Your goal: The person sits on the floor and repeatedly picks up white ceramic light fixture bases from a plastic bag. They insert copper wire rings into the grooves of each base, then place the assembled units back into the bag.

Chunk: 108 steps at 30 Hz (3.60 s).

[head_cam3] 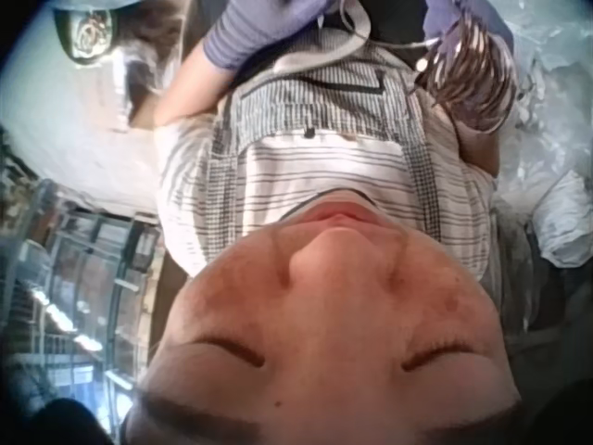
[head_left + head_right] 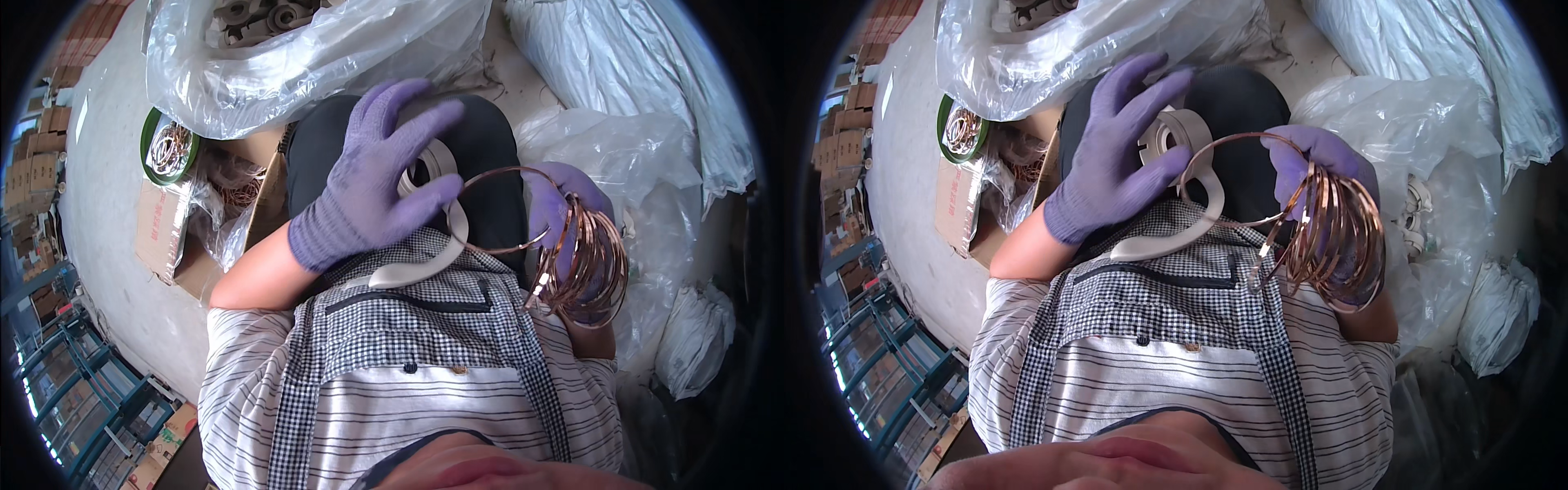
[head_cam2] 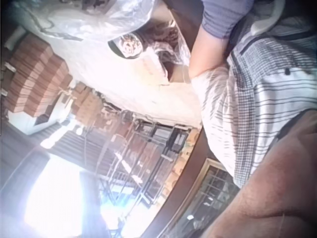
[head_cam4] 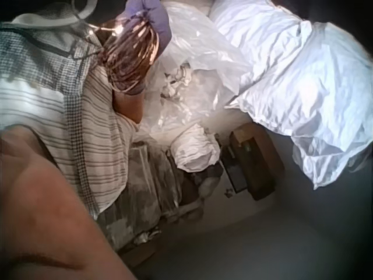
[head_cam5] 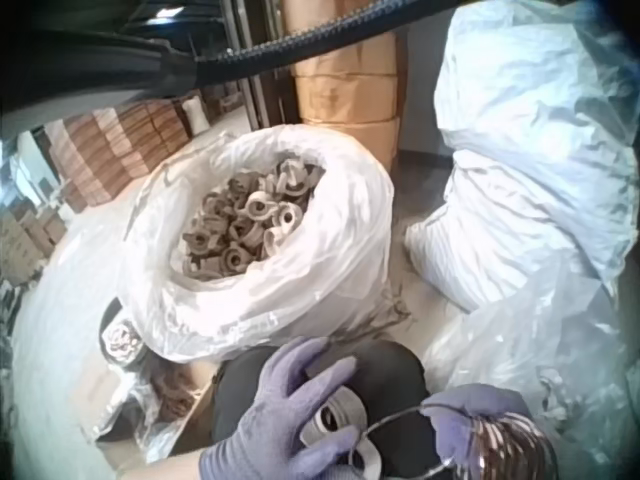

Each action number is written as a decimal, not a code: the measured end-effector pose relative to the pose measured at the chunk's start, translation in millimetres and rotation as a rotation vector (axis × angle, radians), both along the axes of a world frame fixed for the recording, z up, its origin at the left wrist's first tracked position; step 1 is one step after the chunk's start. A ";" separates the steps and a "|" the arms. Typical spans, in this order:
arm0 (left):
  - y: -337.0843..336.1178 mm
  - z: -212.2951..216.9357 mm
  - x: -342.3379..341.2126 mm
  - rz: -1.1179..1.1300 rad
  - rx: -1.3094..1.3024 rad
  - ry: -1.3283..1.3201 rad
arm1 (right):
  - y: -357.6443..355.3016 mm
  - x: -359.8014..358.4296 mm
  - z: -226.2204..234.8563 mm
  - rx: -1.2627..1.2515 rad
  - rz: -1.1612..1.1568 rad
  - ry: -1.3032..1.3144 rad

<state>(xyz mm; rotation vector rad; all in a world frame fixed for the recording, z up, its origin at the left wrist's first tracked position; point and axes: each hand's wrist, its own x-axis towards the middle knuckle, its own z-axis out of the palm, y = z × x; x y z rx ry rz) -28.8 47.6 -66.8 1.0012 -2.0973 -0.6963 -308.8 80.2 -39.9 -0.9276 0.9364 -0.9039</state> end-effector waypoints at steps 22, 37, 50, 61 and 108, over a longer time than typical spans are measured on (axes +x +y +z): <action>-12.1 -36.9 -48.8 -0.234 -0.052 -0.013 | 6.1 4.9 -14.6 -0.330 -0.149 0.411; 7.1 -21.2 -48.2 -0.073 0.763 0.664 | -1.3 1.9 -42.3 -0.570 -0.269 0.602; -20.2 -43.5 -60.6 0.068 0.094 0.310 | -2.0 11.9 -58.5 -0.284 -0.271 0.446; -0.1 -41.2 -49.3 0.164 0.234 0.347 | -13.9 14.8 -33.3 0.062 -0.075 0.233; -21.9 -35.0 -43.4 0.226 0.404 0.357 | -38.7 -7.3 -39.2 -0.388 0.234 0.897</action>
